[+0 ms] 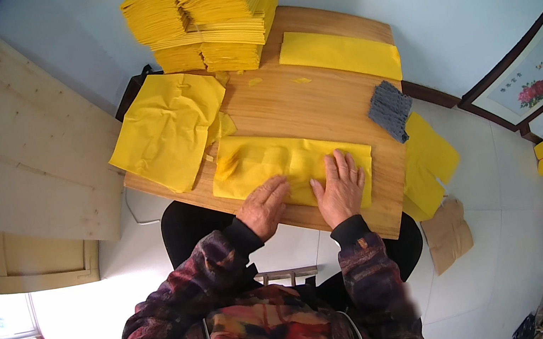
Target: The person folds yellow poly mailers on a wooden table, smoothing each fold and stacking the finished pieces. The person also tears off small pieces of yellow plastic and sets them aside.
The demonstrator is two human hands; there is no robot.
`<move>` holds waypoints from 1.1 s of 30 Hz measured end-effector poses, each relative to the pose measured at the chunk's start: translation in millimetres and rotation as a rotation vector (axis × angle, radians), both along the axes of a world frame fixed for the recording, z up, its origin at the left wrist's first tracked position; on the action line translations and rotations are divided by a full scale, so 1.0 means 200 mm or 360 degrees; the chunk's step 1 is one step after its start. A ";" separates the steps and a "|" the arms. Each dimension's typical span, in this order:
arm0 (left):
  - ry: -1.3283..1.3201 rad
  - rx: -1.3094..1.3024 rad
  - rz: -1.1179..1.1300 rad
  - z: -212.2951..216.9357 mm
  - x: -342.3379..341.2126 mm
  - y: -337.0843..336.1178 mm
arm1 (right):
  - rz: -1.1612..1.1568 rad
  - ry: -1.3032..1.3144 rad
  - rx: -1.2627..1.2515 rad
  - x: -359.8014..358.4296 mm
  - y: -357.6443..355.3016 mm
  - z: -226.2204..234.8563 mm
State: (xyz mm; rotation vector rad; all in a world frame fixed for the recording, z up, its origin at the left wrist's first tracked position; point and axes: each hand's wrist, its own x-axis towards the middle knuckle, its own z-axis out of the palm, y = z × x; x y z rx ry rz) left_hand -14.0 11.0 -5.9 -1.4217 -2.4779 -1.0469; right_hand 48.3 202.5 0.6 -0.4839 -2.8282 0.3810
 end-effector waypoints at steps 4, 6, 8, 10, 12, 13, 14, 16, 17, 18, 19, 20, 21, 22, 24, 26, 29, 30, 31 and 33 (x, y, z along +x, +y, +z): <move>-0.0033 -0.0429 0.0118 -0.04 -0.15 0.00 | -0.0002 -0.0022 -0.0010 0.00 0.00 0.00; -0.0056 -0.0493 0.0201 -0.04 -0.21 0.00 | 0.0003 -0.0027 -0.0006 0.00 0.00 0.00; -0.0048 -0.0596 0.0278 -0.04 -0.26 -0.02 | 0.0014 -0.0015 0.0026 0.00 0.00 -0.01; -0.0097 -0.0643 0.0431 -0.05 -0.28 -0.04 | -0.0001 -0.0020 0.0017 0.00 0.00 -0.02; -0.0138 -0.0666 0.0542 -0.05 -0.29 -0.06 | -0.0004 -0.0011 0.0027 0.00 0.00 -0.03; -0.0115 -0.0664 0.0590 -0.05 -0.29 -0.07 | 0.0000 -0.0011 0.0031 0.01 0.01 -0.03; -0.0105 -0.0670 0.0637 -0.06 -0.29 -0.07 | -0.0004 -0.0001 0.0063 0.00 0.01 -0.03; -0.0108 -0.0694 0.0711 -0.06 -0.29 -0.08 | 0.0015 -0.0021 0.0001 0.00 0.01 -0.03; -0.0126 -0.0710 0.0729 -0.06 -0.30 -0.08 | 0.0004 -0.0043 -0.0001 0.01 0.01 -0.02; -0.0137 -0.0695 0.0722 -0.06 -0.30 -0.07 | 0.0008 -0.0030 -0.0047 0.01 0.02 -0.01; -0.0130 -0.0706 0.0736 -0.07 -0.29 -0.07 | -0.0003 -0.0027 -0.0074 0.00 0.02 0.00; -0.0145 -0.0746 0.0747 -0.07 -0.29 -0.07 | -0.0056 -0.0076 -0.0078 0.00 0.01 0.01; -0.0088 -0.0737 0.0755 -0.07 -0.29 -0.07 | -0.0074 -0.0002 -0.0042 0.00 -0.02 0.02; -0.0069 -0.0734 0.0748 -0.07 -0.30 -0.06 | 0.0017 0.0116 0.0023 -0.01 -0.05 0.02; -0.0039 -0.0749 0.0747 -0.07 -0.30 -0.07 | 0.0272 0.0261 -0.0019 -0.05 -0.14 0.03; -0.0054 -0.0766 0.0722 -0.07 -0.30 -0.07 | 0.0408 0.0304 -0.0119 -0.11 -0.26 0.01; -0.0045 -0.0815 0.0715 -0.06 -0.31 -0.07 | 0.0556 0.0148 -0.0144 -0.17 -0.35 -0.02; -0.0067 -0.0842 0.0719 -0.06 -0.31 -0.06 | 0.0560 0.0214 -0.0147 -0.19 -0.35 -0.04; -0.0060 -0.0839 0.0719 -0.06 -0.31 -0.06 | 0.0560 0.0208 -0.0161 -0.21 -0.34 -0.05; -0.0044 -0.0820 0.0720 -0.06 -0.31 -0.06 | 0.0558 0.0192 -0.0191 -0.22 -0.31 -0.06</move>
